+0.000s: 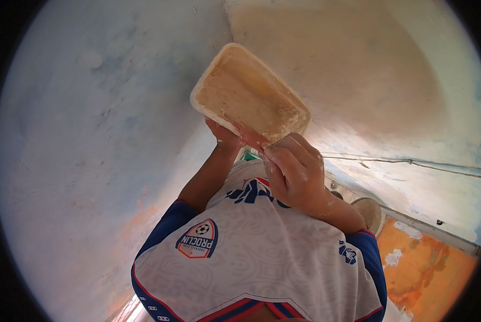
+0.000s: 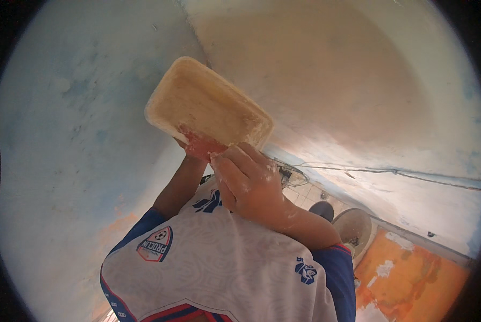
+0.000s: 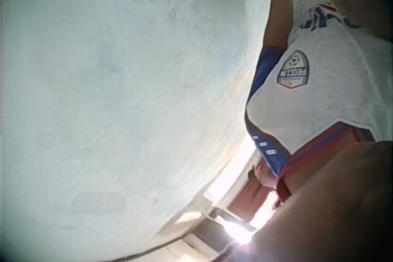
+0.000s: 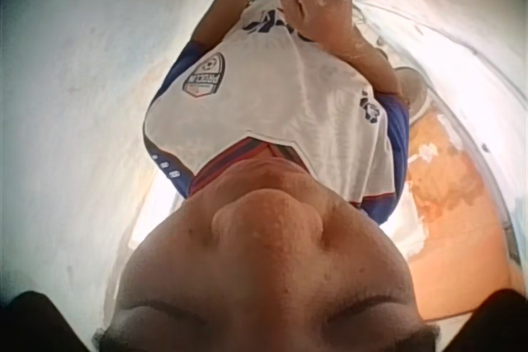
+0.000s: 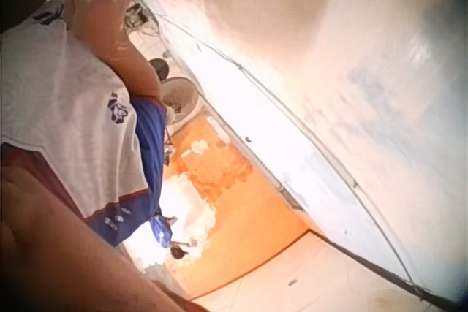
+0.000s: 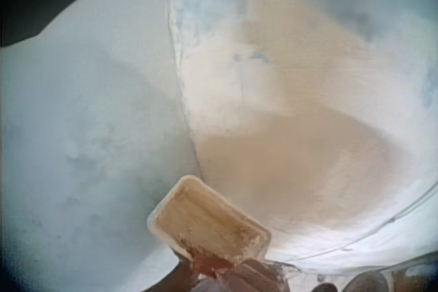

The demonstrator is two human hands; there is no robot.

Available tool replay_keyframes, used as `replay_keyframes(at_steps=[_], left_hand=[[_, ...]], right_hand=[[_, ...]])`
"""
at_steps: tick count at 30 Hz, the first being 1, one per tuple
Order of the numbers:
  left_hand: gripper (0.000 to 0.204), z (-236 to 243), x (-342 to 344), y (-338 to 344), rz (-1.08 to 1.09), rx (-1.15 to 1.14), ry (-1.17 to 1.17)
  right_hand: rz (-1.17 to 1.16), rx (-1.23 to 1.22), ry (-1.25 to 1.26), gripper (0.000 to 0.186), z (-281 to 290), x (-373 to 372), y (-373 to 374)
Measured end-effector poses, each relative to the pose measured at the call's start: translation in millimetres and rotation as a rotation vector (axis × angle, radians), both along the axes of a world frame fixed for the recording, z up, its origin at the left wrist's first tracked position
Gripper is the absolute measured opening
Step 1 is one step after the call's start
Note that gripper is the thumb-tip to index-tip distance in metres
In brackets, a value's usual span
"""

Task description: The person applies plaster to an interior wall using a red spreader while holding a plastic container.

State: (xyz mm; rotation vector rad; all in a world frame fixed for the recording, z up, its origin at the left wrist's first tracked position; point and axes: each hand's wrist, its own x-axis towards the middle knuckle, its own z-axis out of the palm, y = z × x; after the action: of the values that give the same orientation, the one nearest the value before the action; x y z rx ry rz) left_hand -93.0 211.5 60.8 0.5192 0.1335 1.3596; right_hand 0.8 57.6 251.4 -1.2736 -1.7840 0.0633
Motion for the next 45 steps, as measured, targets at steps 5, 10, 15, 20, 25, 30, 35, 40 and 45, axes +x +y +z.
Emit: replay_keyframes(at_steps=[5,10,15,20,25,30,35,40,45], left_hand=[[0.067,20.5,13.2,-12.4,-0.087,-0.316,-0.128],[0.069,16.9,34.4,-29.1,-0.173,-0.215,-0.12],[0.068,17.0,45.6,-34.0,-0.302,-0.223,-0.082],[0.068,14.7,52.5,-41.6,-0.364,-0.251,-0.069],[0.068,13.5,52.6,-51.6,-0.387,-0.272,-0.046],[0.067,11.2,56.3,-67.4,-0.397,-0.297,-0.03],[0.067,13.7,58.8,-78.8,-0.409,-0.305,-0.01],[0.067,12.1,59.1,-87.4,-0.405,-0.314,-0.003],[0.066,6.6,60.4,-98.8,-0.402,-0.323,0.01]], right_hand=[[0.074,0.017,0.099,0.024,10.0,43.9,-21.7],[-0.123,-0.001,0.11,0.016,24.0,72.6,-25.8],[-0.166,-0.118,-0.037,0.011,13.5,73.5,-2.9],[-0.093,-0.26,-0.059,0.015,17.6,78.8,-9.7],[0.068,-0.421,-0.046,0.014,21.2,87.8,-26.6],[-0.011,-0.351,0.042,0.013,34.3,100.3,-28.5],[0.004,-0.369,0.014,0.011,27.8,90.3,-38.7],[0.059,-0.498,0.162,0.012,31.3,101.6,-51.4],[0.021,-0.366,0.141,0.01,15.4,99.2,-49.4]])
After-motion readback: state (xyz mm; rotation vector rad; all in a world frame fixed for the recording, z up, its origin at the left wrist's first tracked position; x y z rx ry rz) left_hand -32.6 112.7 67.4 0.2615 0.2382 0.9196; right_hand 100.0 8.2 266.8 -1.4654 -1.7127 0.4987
